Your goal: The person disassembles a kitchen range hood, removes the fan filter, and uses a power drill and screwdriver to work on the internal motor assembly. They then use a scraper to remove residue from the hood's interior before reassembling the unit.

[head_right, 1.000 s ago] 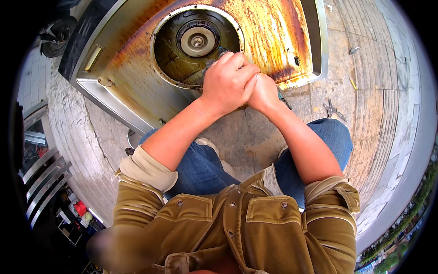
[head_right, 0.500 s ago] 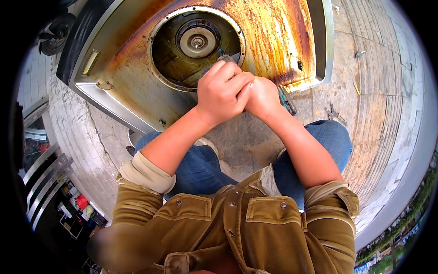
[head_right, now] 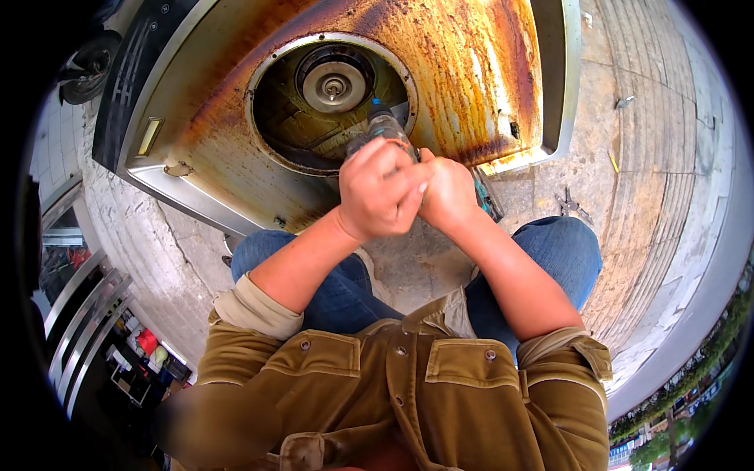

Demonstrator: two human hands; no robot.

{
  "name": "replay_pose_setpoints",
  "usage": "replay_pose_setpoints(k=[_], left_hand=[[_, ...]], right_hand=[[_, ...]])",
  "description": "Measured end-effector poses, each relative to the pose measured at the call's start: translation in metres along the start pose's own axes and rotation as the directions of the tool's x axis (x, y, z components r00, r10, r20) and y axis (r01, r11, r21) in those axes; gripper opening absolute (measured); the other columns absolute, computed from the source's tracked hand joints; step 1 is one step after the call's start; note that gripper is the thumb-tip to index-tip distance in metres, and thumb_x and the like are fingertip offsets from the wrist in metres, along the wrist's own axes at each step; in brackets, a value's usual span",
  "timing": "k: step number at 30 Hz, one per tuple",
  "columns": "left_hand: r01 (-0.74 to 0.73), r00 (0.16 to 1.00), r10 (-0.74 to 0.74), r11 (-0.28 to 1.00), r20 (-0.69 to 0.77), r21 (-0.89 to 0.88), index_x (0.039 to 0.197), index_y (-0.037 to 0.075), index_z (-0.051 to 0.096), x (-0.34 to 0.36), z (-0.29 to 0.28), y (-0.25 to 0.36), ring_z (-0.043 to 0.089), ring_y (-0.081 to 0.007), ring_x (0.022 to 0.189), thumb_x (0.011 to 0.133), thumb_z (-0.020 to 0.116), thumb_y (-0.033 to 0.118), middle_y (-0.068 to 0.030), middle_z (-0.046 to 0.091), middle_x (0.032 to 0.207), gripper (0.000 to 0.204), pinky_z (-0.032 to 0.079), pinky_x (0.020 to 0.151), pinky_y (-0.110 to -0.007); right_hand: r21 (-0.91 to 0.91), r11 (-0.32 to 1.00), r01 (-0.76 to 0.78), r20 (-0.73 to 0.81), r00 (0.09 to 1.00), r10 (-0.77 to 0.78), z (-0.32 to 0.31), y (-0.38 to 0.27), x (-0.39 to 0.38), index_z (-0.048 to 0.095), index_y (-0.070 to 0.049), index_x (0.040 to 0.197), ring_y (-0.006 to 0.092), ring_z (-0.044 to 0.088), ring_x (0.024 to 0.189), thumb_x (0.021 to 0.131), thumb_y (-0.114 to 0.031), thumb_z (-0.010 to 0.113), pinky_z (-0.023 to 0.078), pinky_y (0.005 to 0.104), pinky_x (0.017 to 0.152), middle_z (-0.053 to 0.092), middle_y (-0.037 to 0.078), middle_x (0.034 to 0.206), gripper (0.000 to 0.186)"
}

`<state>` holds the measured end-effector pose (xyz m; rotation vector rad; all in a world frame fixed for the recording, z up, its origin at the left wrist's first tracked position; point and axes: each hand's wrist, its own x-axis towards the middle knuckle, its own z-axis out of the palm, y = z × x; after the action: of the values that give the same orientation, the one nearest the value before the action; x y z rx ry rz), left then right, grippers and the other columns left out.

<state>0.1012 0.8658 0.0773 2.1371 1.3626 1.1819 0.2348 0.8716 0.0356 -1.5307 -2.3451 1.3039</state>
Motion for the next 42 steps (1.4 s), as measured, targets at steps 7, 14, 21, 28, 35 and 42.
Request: replay_pose_setpoints(k=[7, 14, 21, 28, 35, 42], left_hand=[[0.005, 1.000, -0.005, 1.000, -0.009, -0.007, 0.078, 0.010, 0.063, -0.006, -0.010, -0.004, 0.049, -0.0250, 0.058, 0.061, 0.062, 0.005, -0.0051, 0.047, 0.064, 0.018, 0.044, 0.055, -0.034], [0.267, 0.964, -0.264, 0.950, -0.044, 0.162, 0.078, 0.008, 0.062, -0.004, -0.028, 0.018, 0.051, -0.0260, 0.066, 0.068, 0.057, 0.000, -0.0064, 0.050, 0.071, 0.014, 0.044, 0.065, -0.035], [0.447, 0.894, -0.434, 0.849, -0.109, 0.283, 0.073, 0.010, 0.062, 0.016, -0.014, 0.030, 0.053, -0.0255, 0.069, 0.068, 0.056, -0.001, -0.0062, 0.051, 0.069, 0.013, 0.044, 0.064, -0.035], [0.350, 0.935, -0.354, 0.899, -0.032, 0.264, 0.066, 0.009, 0.060, 0.018, -0.007, 0.029, 0.051, -0.0259, 0.063, 0.060, 0.055, -0.004, -0.0063, 0.048, 0.063, 0.015, 0.049, 0.067, -0.035], [0.320, 0.945, -0.325, 0.912, -0.021, 0.257, 0.063, 0.013, 0.061, 0.006, 0.004, 0.016, 0.050, -0.0228, 0.063, 0.055, 0.058, 0.002, -0.0029, 0.048, 0.061, 0.014, 0.042, 0.054, -0.033], [0.329, 0.942, -0.334, 0.906, -0.029, 0.267, 0.065, 0.011, 0.060, -0.002, 0.003, 0.023, 0.052, -0.0278, 0.065, 0.061, 0.056, -0.003, -0.0071, 0.050, 0.065, 0.014, 0.047, 0.064, -0.035]], right_hand=[[-0.053, 0.999, 0.009, 0.019, 1.000, -0.008, 0.015, 0.001, 0.001, 0.051, 0.003, 0.089, 0.0377, 0.061, 0.071, 0.067, -0.019, 0.061, 0.049, 0.0435, 0.062, 0.060, 0.020, 0.070, 0.033], [-0.068, 0.997, -0.021, 0.049, 0.998, 0.025, 0.011, -0.025, 0.007, 0.052, 0.004, 0.090, 0.0365, 0.061, 0.069, 0.070, -0.015, 0.058, 0.049, 0.0429, 0.061, 0.061, 0.021, 0.070, 0.028], [0.013, 0.993, -0.116, 0.048, 0.992, 0.115, 0.000, -0.032, 0.008, 0.052, 0.004, 0.092, 0.0362, 0.062, 0.069, 0.070, -0.014, 0.057, 0.050, 0.0424, 0.062, 0.062, 0.021, 0.073, 0.029], [0.020, 0.998, 0.057, -0.049, 0.997, -0.056, 0.048, 0.007, 0.002, 0.049, 0.001, 0.086, 0.0376, 0.061, 0.069, 0.072, -0.014, 0.056, 0.049, 0.0432, 0.062, 0.060, 0.022, 0.069, 0.022], [0.161, 0.983, -0.084, 0.033, 0.996, 0.079, 0.030, -0.003, -0.001, 0.052, 0.002, 0.087, 0.0379, 0.061, 0.071, 0.073, -0.015, 0.056, 0.049, 0.0442, 0.063, 0.061, 0.023, 0.073, 0.023], [0.122, 0.987, -0.103, 0.026, 0.995, 0.101, 0.027, -0.005, -0.004, 0.053, 0.003, 0.086, 0.0378, 0.062, 0.072, 0.073, -0.017, 0.056, 0.049, 0.0449, 0.064, 0.061, 0.023, 0.073, 0.024]])
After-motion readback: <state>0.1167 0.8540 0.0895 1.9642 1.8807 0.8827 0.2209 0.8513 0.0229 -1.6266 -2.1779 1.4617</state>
